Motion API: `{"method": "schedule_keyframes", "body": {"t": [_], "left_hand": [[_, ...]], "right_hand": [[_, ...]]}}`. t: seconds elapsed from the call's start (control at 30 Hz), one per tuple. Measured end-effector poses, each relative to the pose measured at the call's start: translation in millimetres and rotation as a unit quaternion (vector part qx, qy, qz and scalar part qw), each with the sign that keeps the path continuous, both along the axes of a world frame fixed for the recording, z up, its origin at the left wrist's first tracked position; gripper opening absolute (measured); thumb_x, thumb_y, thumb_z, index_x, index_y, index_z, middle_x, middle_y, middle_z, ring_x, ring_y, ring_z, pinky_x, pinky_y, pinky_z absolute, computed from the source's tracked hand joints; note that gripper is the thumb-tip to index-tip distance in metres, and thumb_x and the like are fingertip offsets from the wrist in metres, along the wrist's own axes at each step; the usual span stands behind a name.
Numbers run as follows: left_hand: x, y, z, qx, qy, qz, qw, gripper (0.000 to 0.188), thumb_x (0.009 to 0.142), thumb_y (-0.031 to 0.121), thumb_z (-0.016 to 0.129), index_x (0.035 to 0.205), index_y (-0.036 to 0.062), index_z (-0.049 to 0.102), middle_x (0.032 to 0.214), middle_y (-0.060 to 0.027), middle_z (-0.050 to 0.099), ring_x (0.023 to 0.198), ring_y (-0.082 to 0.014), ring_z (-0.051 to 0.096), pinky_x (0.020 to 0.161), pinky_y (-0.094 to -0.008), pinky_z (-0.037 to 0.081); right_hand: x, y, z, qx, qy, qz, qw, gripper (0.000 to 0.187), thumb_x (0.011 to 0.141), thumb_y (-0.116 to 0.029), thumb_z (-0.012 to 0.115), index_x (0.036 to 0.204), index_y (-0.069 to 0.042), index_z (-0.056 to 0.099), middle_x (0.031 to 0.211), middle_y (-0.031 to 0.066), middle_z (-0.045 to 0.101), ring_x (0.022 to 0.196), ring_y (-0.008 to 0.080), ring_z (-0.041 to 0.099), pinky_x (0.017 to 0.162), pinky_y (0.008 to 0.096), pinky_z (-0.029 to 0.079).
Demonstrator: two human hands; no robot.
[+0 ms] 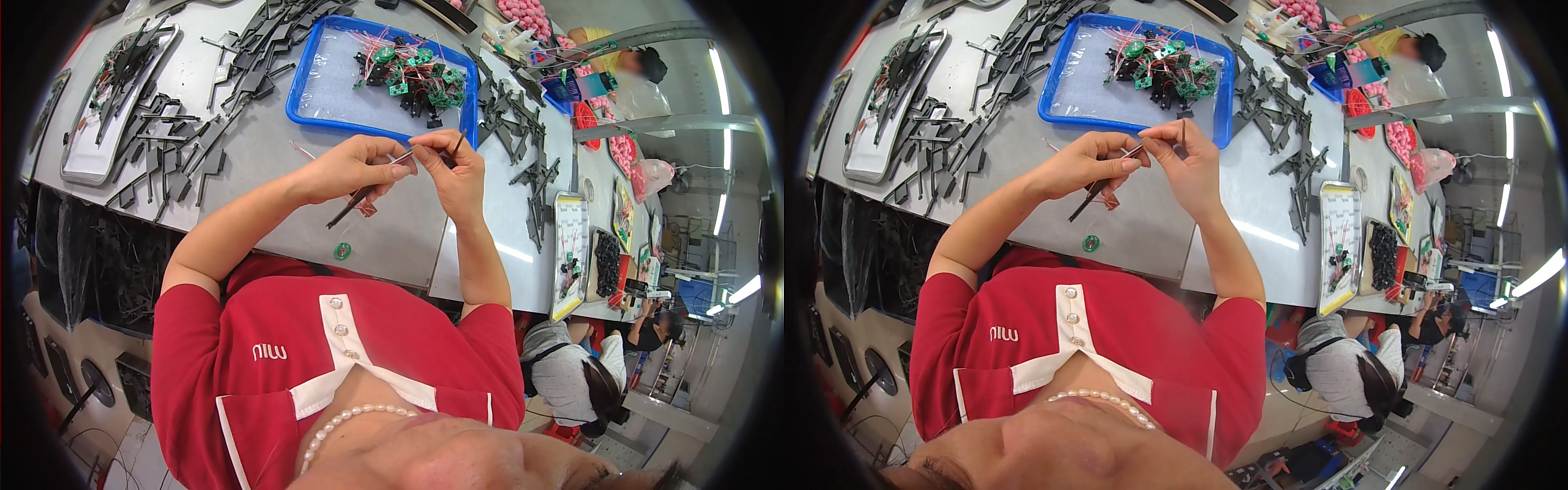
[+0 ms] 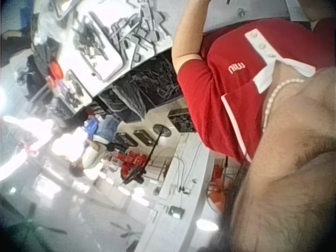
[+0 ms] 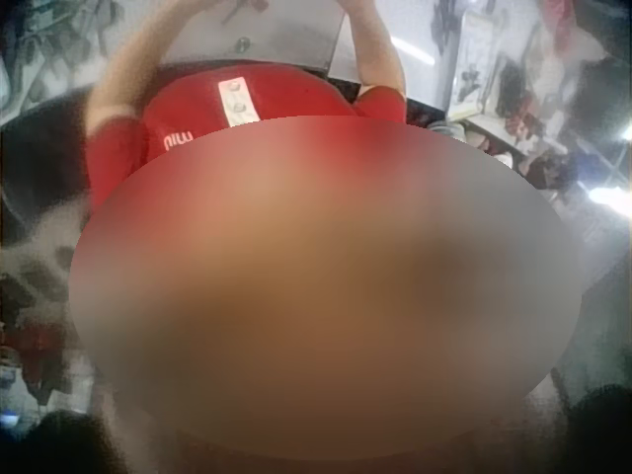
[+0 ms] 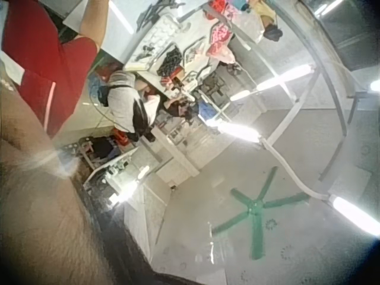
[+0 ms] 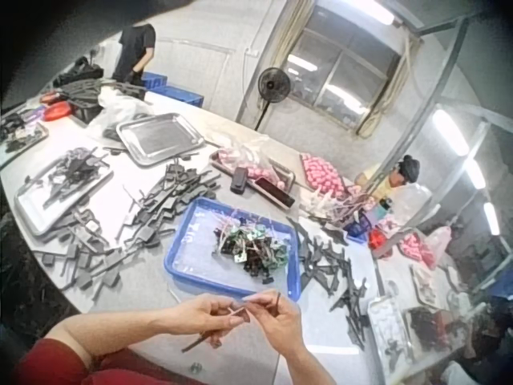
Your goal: Assembling small electronic components and wiring into plastic housings at a workbench.
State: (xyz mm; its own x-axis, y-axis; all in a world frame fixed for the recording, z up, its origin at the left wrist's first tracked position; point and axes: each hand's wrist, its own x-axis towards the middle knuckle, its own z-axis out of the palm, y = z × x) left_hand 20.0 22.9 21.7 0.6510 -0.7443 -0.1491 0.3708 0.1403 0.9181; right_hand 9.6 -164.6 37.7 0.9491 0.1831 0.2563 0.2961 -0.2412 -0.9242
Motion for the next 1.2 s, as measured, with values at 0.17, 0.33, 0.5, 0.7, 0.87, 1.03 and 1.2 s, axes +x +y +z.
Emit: {"method": "schedule_keyframes", "body": {"t": [0.17,0.33,0.5,0.7,0.87,1.03,1.2], "left_hand": [[3,3,0,-0.056,0.062,-0.029,0.996,0.028,0.092,0.027,0.049,0.103,0.0013,0.057,0.063,0.0000,0.051,0.054,-0.0067,0.049,0.047,-0.0203,0.041],[2,0,-8,-0.080,0.038,-0.011,0.996,0.030,0.094,0.028,0.047,0.104,0.0011,0.057,0.068,0.0000,0.054,0.057,-0.0068,0.050,0.048,-0.0203,0.040],[-2,-1,-2,-0.078,0.062,0.012,0.995,0.031,0.094,0.029,0.046,0.104,0.0021,0.059,0.070,0.0004,0.055,0.061,-0.0065,0.051,0.049,-0.0198,0.038],[2,-1,-8,-0.049,0.039,0.003,0.998,0.030,0.094,0.028,0.048,0.102,0.0020,0.061,0.070,0.0008,0.055,0.058,-0.0056,0.050,0.049,-0.0186,0.037],[-2,-2,3,0.023,-0.064,0.062,0.996,0.028,0.093,0.023,0.048,0.101,0.0008,0.062,0.065,0.0012,0.053,0.053,-0.0048,0.047,0.047,-0.0196,0.038],[-5,-5,-1,0.032,-0.112,0.084,0.990,0.028,0.093,0.022,0.047,0.101,-0.0002,0.062,0.064,0.0012,0.051,0.053,-0.0049,0.046,0.047,-0.0205,0.038],[-6,-3,5,-0.001,-0.013,0.046,0.999,0.029,0.094,0.023,0.046,0.104,-0.0005,0.059,0.063,0.0010,0.047,0.051,-0.0055,0.044,0.042,-0.0227,0.041]], "right_hand": [[-1,0,1,-0.018,-0.053,0.029,0.998,0.010,0.082,0.004,0.060,0.089,-0.002,0.063,0.085,0.0018,0.057,0.076,0.0087,0.057,0.066,0.0218,0.046],[-1,-2,0,-0.022,-0.059,0.031,0.997,0.010,0.082,0.004,0.060,0.089,-0.001,0.063,0.087,0.0021,0.056,0.076,0.0095,0.057,0.066,0.0226,0.047],[-3,-2,-1,-0.026,-0.058,0.016,0.998,0.009,0.081,0.003,0.060,0.088,-0.001,0.063,0.088,0.0020,0.055,0.075,0.0099,0.057,0.065,0.0224,0.047],[-2,-5,-1,-0.048,-0.056,0.031,0.997,0.008,0.082,0.001,0.062,0.089,-0.002,0.063,0.087,0.0021,0.057,0.074,0.0104,0.058,0.064,0.0222,0.047],[-6,1,9,0.044,0.091,0.017,0.995,0.012,0.083,-0.004,0.063,0.093,0.001,0.062,0.081,0.0059,0.063,0.075,0.0121,0.062,0.068,0.0228,0.050],[-5,-1,4,0.058,0.091,0.022,0.994,0.013,0.084,-0.007,0.063,0.094,0.001,0.061,0.081,0.0069,0.064,0.076,0.0123,0.062,0.069,0.0236,0.051],[-3,-5,2,0.063,0.089,0.037,0.993,0.012,0.084,-0.007,0.063,0.093,0.001,0.062,0.081,0.0064,0.063,0.073,0.0109,0.060,0.066,0.0234,0.049]]}}
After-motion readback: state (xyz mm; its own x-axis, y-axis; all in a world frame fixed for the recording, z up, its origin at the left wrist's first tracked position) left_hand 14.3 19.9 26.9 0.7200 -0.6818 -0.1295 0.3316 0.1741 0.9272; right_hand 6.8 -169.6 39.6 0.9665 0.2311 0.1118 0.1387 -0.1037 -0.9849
